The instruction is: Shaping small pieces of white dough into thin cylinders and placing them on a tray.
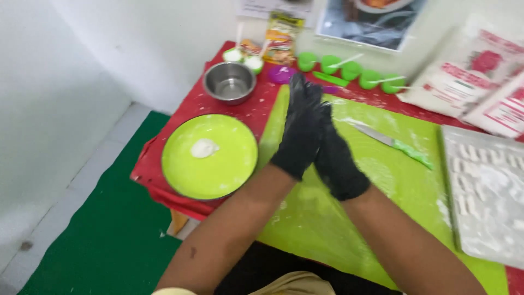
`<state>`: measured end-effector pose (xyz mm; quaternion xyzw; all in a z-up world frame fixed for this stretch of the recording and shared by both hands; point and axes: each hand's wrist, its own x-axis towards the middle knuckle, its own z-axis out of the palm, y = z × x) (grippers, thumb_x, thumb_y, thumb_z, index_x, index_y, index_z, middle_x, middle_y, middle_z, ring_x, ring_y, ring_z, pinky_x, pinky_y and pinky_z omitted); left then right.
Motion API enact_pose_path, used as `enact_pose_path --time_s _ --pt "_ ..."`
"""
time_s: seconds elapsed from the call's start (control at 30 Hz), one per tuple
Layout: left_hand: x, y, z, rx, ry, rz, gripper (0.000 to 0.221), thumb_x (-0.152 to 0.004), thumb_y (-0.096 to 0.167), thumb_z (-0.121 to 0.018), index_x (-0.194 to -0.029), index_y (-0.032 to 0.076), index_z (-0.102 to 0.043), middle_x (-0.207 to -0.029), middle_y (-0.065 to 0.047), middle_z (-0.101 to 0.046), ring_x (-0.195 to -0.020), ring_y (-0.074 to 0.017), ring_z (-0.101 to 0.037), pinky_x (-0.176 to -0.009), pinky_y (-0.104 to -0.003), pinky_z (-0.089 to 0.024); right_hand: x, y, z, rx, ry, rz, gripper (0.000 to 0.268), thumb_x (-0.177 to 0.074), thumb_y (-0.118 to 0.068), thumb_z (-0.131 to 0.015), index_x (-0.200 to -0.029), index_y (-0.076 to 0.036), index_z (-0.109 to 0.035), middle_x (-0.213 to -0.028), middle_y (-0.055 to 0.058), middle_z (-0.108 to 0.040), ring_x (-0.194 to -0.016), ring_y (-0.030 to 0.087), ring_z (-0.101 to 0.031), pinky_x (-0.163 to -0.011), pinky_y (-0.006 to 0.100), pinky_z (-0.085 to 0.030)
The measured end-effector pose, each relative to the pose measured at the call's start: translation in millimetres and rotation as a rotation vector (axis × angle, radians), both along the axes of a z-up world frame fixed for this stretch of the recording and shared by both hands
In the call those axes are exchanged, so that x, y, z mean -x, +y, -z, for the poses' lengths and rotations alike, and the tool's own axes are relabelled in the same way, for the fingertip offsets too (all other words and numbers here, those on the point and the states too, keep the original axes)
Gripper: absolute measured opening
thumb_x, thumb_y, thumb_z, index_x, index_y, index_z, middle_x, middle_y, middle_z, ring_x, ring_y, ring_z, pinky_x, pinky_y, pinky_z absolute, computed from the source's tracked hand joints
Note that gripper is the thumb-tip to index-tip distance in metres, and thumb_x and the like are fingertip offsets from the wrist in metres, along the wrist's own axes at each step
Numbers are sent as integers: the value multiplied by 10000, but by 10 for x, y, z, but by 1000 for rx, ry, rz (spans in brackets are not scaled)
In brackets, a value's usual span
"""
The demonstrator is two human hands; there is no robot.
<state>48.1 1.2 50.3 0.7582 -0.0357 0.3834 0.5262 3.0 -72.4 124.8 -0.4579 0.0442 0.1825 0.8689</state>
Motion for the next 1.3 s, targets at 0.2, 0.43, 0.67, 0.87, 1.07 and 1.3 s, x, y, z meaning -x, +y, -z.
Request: enact_pose_path --time_s 0.2,0.43,0.67,0.87,1.07,1.3 --pt "511 843 -860 230 588 111 772 -893 669 -567 -1576 359 -385 -1693 84 -330 -1549 -115 -313 -1298 -381 -217 -113 129 -138 693 -933 -145 410 -1077 -149 -571 -1484 -112 -535 -1522 158 -537 -1435 284 -502 -1165 419 -462" --pt "1418 2212 -921 -439 640 34 523 -1014 538 -552 -1466 276 -579 -1516 -23 -575 -1455 -240 -460 -1231 -400 -303 218 681 -135 959 -1412 -404 247 -910 -134 -742 -1154 -107 -725 -1136 125 -756 -1105 339 -711 -893 420 -595" --pt "1506 2696 -465 -333 848 6 465 -1021 396 -531 -1464 265 -585 -1495 -49 -594 -1447 -293 -464 -1253 -432 -296 181 1492 539 1112 -1614 -756 598 -961 -218 -663 -1526 -188 -471 -1554 184 -499 -1449 411 -442 -1060 575 -492" --pt "1294 2838 -15 -249 701 -124 409 -983 375 -603 -1377 287 -664 -1340 -26 -687 -1349 -259 -558 -1172 -392 -425 394 1743 625 1161 -1777 -611 413 -1020 -303 -588 -1374 -93 -569 -1292 209 -649 -1228 449 -626 -983 513 -543" --pt "1238 2754 96 -241 603 -191 360 -973 322 -611 -1317 295 -711 -1229 -18 -740 -1268 -273 -619 -1102 -405 -492 251 1559 602 1050 -1829 -702 253 -1035 -228 -561 -1274 -158 -605 -1293 126 -628 -1221 368 -625 -1171 471 -388" --pt "1311 2667 -124 -210 626 -176 314 -973 254 -641 -1267 216 -744 -1148 -112 -750 -1185 -364 -647 -1024 -442 -543 298 1381 174 1011 -1777 -875 266 -925 -173 -727 -1177 -105 -676 -1160 176 -682 -1150 402 -658 -1102 468 -475"
